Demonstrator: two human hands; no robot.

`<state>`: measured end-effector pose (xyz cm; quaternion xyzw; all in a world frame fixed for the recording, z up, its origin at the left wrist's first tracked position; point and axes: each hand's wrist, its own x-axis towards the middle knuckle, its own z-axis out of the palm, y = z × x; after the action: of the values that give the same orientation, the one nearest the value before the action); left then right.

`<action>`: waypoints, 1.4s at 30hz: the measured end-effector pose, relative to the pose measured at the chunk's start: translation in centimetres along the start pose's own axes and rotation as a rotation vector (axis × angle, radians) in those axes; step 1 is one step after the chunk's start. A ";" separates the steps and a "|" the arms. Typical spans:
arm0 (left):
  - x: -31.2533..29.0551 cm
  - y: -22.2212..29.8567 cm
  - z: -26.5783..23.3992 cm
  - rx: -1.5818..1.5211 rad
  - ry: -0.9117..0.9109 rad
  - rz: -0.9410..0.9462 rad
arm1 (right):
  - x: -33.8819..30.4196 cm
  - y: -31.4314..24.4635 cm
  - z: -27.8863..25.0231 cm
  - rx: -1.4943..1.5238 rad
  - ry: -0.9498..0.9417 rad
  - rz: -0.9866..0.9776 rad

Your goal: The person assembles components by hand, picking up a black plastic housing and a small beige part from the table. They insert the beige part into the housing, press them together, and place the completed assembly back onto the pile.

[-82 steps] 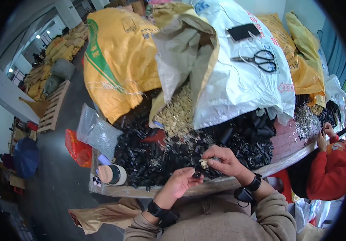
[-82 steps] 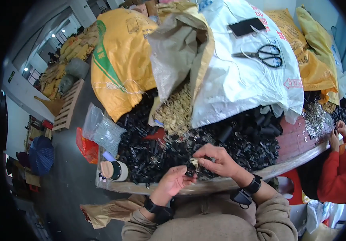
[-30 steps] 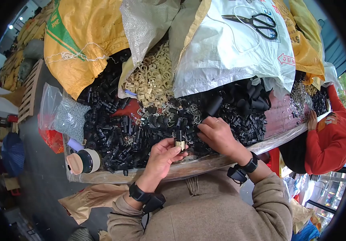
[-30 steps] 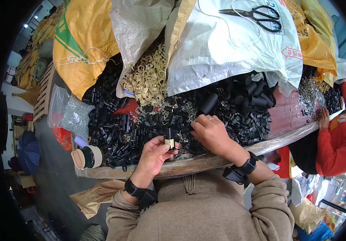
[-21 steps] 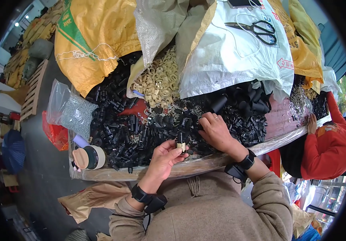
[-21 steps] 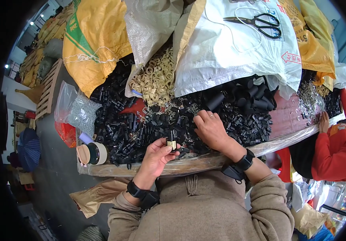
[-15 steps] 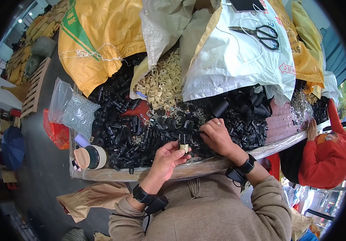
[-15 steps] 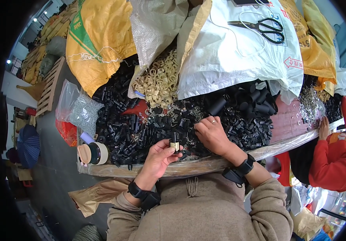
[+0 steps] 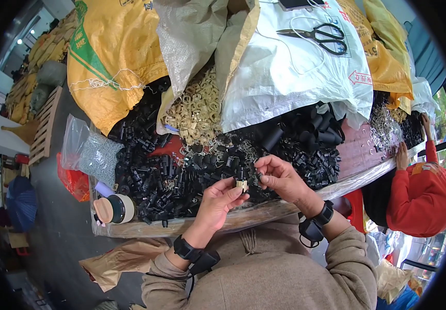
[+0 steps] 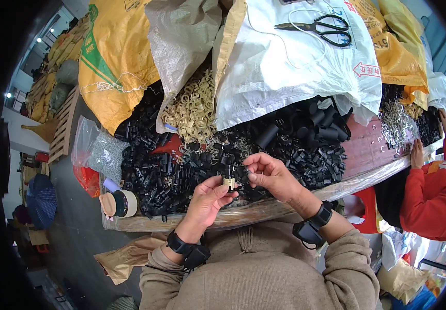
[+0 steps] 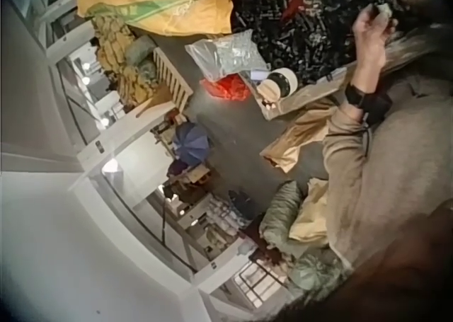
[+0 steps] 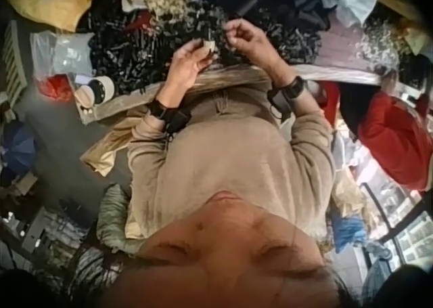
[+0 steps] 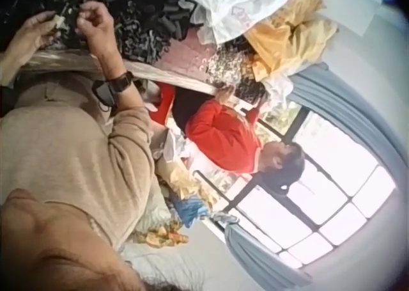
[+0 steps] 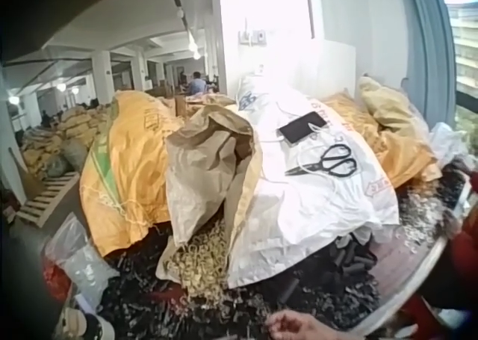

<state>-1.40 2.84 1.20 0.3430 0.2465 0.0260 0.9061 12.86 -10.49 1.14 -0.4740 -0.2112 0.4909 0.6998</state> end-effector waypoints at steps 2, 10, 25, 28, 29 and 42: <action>-0.2 -0.2 0.4 0.008 0.006 -0.004 | -0.6 -0.1 0.3 0.052 -0.009 -0.009; 0.0 -0.7 0.8 -0.002 0.026 -0.012 | -1.9 -0.9 1.5 -0.028 -0.042 0.126; -0.2 -0.7 1.1 -0.052 -0.062 -0.122 | -2.0 -0.4 2.7 -0.917 0.144 -0.599; -0.6 -1.1 1.5 -0.042 -0.089 -0.131 | -2.8 0.3 2.4 -1.098 0.112 -0.730; -0.8 -1.3 1.8 -0.021 -0.097 -0.144 | -3.0 0.3 2.3 -1.188 0.094 -0.793; 0.7 -0.5 -0.5 0.094 -0.171 -0.046 | 3.4 -4.6 -3.6 -1.803 0.205 -0.845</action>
<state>-1.05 2.93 0.22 0.3801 0.1772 -0.0358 0.9071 19.31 -9.39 2.88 -0.7537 -0.5944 -0.1847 0.2107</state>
